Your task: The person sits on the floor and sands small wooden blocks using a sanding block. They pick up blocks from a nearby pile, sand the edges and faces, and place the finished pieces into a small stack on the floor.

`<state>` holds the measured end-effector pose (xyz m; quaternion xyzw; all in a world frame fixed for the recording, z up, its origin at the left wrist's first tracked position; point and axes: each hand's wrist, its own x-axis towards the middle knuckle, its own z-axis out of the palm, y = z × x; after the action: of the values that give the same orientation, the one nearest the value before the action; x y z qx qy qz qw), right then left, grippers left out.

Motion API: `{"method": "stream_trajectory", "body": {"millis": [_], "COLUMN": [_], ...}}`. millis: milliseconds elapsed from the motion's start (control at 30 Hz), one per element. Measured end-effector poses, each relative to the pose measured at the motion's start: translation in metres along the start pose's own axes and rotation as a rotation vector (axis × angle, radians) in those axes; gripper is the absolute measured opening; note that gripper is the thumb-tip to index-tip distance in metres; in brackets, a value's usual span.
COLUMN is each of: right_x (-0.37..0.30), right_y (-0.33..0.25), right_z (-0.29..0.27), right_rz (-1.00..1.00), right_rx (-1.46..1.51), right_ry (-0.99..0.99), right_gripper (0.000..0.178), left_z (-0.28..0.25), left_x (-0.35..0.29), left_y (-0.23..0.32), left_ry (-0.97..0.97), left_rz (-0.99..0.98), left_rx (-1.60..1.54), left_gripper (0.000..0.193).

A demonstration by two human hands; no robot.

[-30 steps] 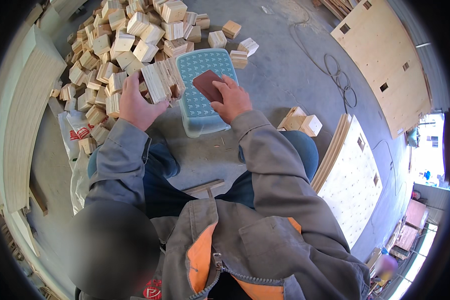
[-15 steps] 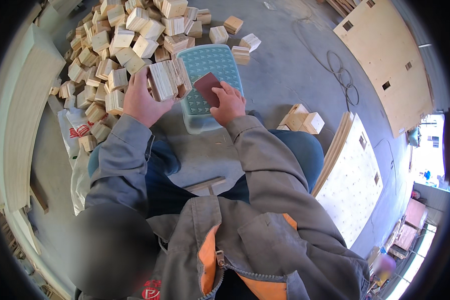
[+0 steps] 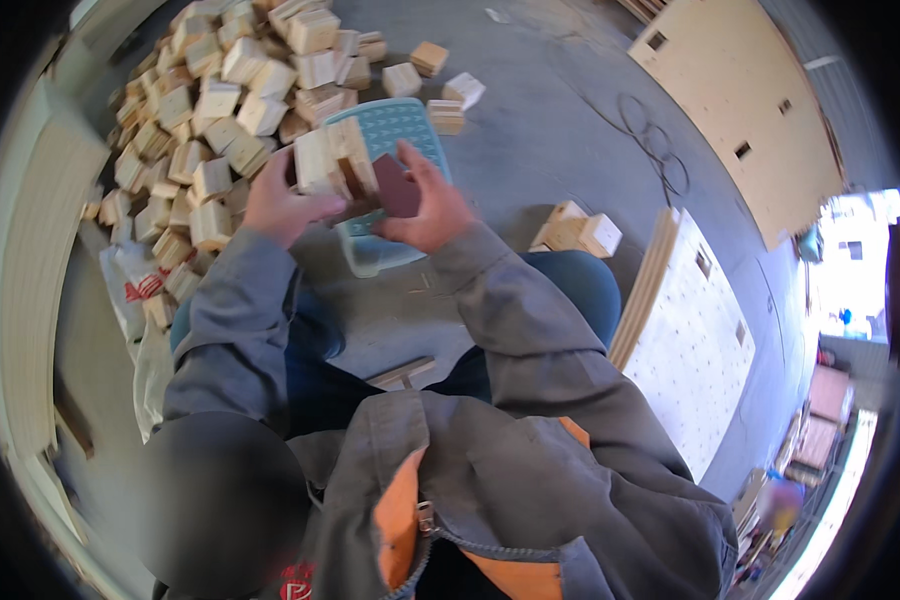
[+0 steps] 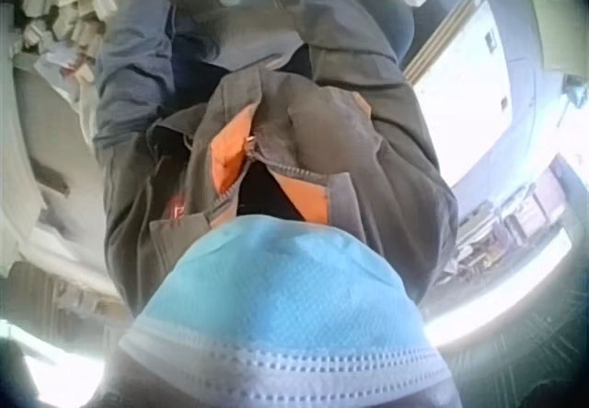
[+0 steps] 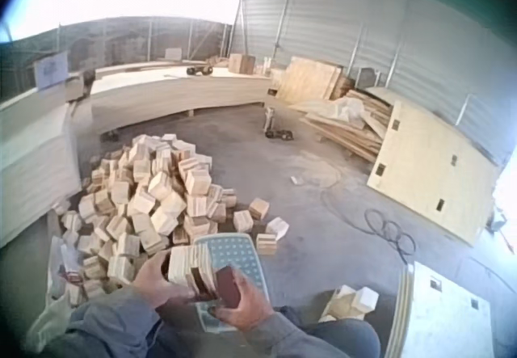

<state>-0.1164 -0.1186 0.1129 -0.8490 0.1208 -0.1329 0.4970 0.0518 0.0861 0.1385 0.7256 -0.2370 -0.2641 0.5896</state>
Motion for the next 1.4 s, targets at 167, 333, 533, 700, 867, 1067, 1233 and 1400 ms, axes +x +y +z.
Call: {"method": "stream_trajectory", "body": {"millis": [167, 333, 533, 700, 867, 1067, 1233, 1400], "right_x": [0.002, 0.005, 0.007, 0.01, 0.005, 0.001, 0.001, 0.004], "right_y": [-0.009, -0.013, -0.01, 0.005, -0.015, -0.019, -0.017, -0.014], "right_z": [-0.003, -0.005, -0.005, -0.005, -0.024, -0.036, -0.037, -0.032], "right_rz": [-0.031, -0.007, -0.031, -0.027, 0.006, 0.077, 0.077, 0.062], "right_rx": [0.129, 0.213, 0.131, 0.387, 0.411, 0.386, 0.241, 0.388], "right_ry": [-0.022, -0.055, 0.012, 0.019, 0.003, -0.028, -0.049, -0.041], "right_gripper": [0.124, 0.123, 0.122, 0.127, 0.128, 0.127, 0.121, 0.126], "left_z": [0.003, 0.002, 0.012, 0.017, 0.019, 0.025, 0.026, 0.021], "left_x": [-0.003, -0.002, 0.002, 0.006, 0.006, 0.007, 0.007, 0.007], "left_y": [-0.001, -0.001, 0.005, 0.01, 0.017, 0.016, 0.012, 0.01], "left_ry": [-0.148, -0.205, -0.211, -0.26, -0.312, -0.317, -0.297, -0.31], "left_rz": [0.008, 0.009, 0.043, 0.002, 0.01, -0.021, -0.015, -0.014], "left_rx": [-0.352, -0.311, -0.287, -0.386, -0.401, -0.369, -0.386, -0.421], "left_gripper": [0.096, 0.096, 0.09, 0.097, 0.098, 0.102, 0.106, 0.108]}}
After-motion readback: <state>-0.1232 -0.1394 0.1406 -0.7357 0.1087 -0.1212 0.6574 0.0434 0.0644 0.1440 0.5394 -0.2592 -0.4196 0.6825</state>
